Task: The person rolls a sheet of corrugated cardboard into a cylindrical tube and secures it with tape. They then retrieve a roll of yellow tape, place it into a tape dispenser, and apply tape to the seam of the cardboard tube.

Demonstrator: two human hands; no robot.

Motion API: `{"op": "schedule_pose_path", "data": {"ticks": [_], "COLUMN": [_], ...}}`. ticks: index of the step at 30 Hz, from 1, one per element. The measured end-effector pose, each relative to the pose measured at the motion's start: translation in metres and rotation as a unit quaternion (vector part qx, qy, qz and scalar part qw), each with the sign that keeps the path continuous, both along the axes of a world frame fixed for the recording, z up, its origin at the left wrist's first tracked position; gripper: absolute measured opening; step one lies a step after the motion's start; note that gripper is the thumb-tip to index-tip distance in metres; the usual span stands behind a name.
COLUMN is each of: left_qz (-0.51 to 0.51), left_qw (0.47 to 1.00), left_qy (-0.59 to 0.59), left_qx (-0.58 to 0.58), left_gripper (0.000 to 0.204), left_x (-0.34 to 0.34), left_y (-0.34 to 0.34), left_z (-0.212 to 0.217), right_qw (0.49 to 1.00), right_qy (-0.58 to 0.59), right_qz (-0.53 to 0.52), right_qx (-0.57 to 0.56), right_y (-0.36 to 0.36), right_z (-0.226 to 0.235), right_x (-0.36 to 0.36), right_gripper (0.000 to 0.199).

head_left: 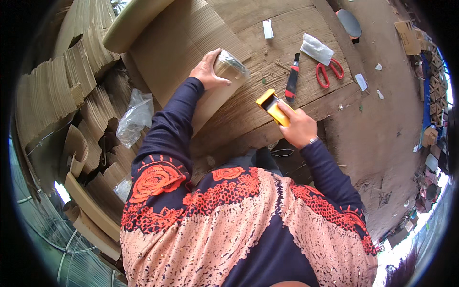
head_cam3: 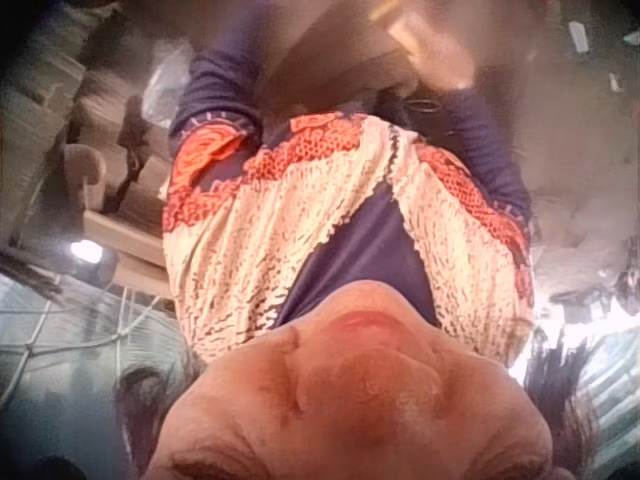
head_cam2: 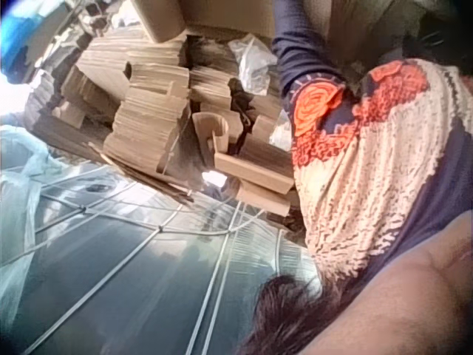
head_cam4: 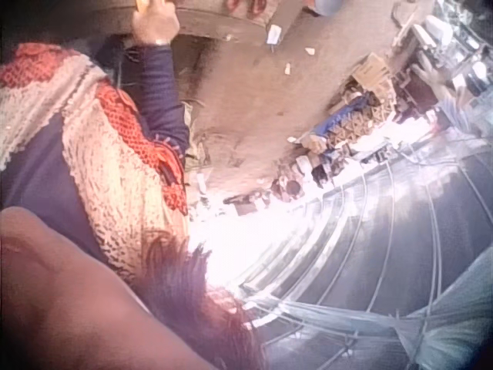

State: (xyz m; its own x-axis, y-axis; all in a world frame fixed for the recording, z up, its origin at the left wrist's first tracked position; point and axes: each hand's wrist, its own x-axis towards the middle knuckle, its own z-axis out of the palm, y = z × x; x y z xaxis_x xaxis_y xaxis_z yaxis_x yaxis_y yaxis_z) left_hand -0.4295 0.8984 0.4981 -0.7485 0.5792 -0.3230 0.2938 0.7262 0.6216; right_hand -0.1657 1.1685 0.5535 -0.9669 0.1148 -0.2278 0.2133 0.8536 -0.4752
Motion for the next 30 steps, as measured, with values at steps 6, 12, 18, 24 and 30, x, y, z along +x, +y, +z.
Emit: {"op": "schedule_pose_path", "data": {"ticks": [6,12,18,24,30], "left_qz": [0.005,0.012,-0.005,0.055,-0.011], "left_qw": [0.977,0.987,0.998,0.987,0.985], "left_qy": [-0.179,-0.135,0.053,-0.138,0.136], "left_qx": [0.114,0.090,0.030,-0.067,-0.104], "left_gripper": [0.118,0.113,0.118,0.126,0.121], "left_x": [-0.058,-0.043,0.081,0.140,0.227], "left_y": [-0.023,-0.035,-0.007,0.004,0.038], "left_z": [-0.019,-0.027,0.012,0.002,0.010], "right_qw": [0.987,0.983,0.969,0.982,0.992], "right_qy": [-0.148,-0.176,-0.233,-0.160,0.011], "right_qz": [0.052,0.019,0.014,0.049,0.114], "right_qx": [0.039,0.050,0.087,0.088,0.054], "right_y": [-0.048,-0.040,0.006,0.060,0.110], "right_z": [-0.048,0.005,0.057,0.056,0.047], "right_x": [-0.133,-0.107,-0.021,0.027,0.017], "right_gripper": [0.052,0.059,0.062,0.075,0.063]}}
